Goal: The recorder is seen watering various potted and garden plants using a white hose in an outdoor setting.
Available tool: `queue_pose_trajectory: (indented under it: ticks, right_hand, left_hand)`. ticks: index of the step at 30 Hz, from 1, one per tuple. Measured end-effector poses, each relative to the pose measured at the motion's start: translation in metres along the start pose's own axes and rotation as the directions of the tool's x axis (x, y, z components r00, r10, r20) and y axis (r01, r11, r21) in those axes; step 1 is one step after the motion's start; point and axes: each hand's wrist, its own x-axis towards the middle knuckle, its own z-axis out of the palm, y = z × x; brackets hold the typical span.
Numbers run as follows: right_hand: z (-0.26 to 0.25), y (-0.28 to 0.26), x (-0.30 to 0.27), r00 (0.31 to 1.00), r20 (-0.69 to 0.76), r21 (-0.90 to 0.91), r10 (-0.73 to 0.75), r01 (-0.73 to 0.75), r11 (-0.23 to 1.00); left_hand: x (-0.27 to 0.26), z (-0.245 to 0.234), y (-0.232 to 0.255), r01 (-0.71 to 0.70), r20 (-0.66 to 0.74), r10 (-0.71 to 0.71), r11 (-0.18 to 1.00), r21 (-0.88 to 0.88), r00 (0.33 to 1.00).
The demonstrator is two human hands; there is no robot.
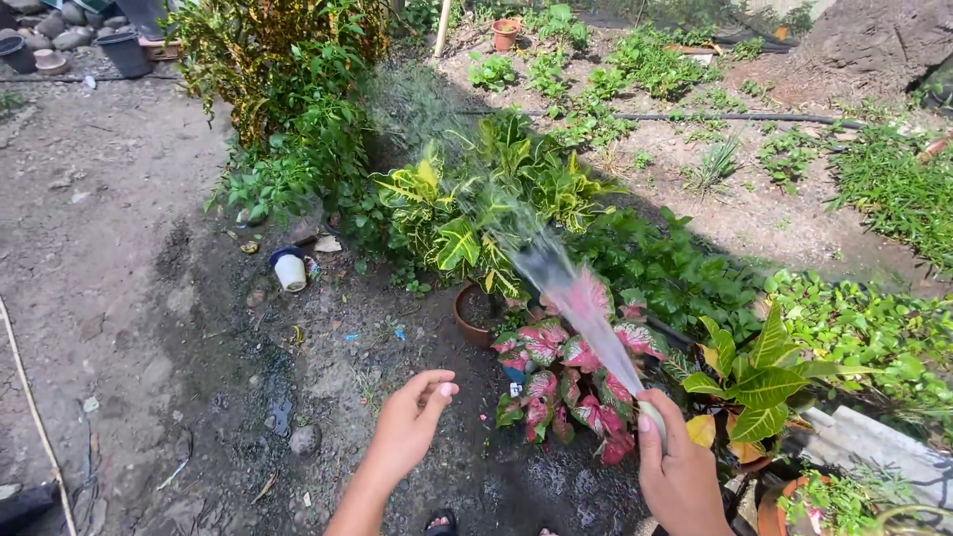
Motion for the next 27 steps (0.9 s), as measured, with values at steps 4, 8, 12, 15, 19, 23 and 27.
queue_pose_trajectory:
  ticks: [4,8,12,15,19,23,27]
  right_hand:
    - [0.0,-0.011,0.002,0.991,-0.094,0.055,-0.095,0.1,0.993]
    - [0.013,-0.024,-0.002,0.997,-0.058,-0.015,0.052,-0.053,0.998]
    - [0.02,-0.037,-0.004,0.995,-0.083,-0.032,0.055,-0.057,0.998]
    - [0.023,-0.04,-0.005,0.993,-0.117,-0.026,0.031,-0.034,0.999]
    - [0.024,-0.051,-0.012,0.988,-0.147,-0.083,0.052,-0.065,0.994]
    - [0.032,-0.047,-0.014,0.977,-0.208,-0.135,-0.047,0.019,0.991]
    - [0.031,-0.059,-0.019,0.981,-0.196,-0.113,-0.001,-0.022,0.993]
  left_hand:
    - [-0.001,-0.014,-0.008,0.018,0.028,-0.017,0.998,-0.062,0.999]
    - [0.002,-0.032,-0.004,0.033,0.034,-0.03,0.996,-0.079,0.999]
    - [-0.004,-0.056,0.001,0.013,-0.006,-0.014,0.995,-0.098,1.0]
    - [-0.009,-0.071,-0.001,0.018,-0.016,-0.021,0.992,-0.125,1.0]
    - [-0.01,-0.086,-0.016,0.039,-0.018,-0.042,0.99,-0.135,0.999]
    - [-0.013,-0.1,-0.015,0.033,-0.012,-0.035,0.988,-0.148,0.999]
    - [-0.014,-0.106,-0.012,0.033,-0.005,-0.034,0.992,-0.119,0.999]
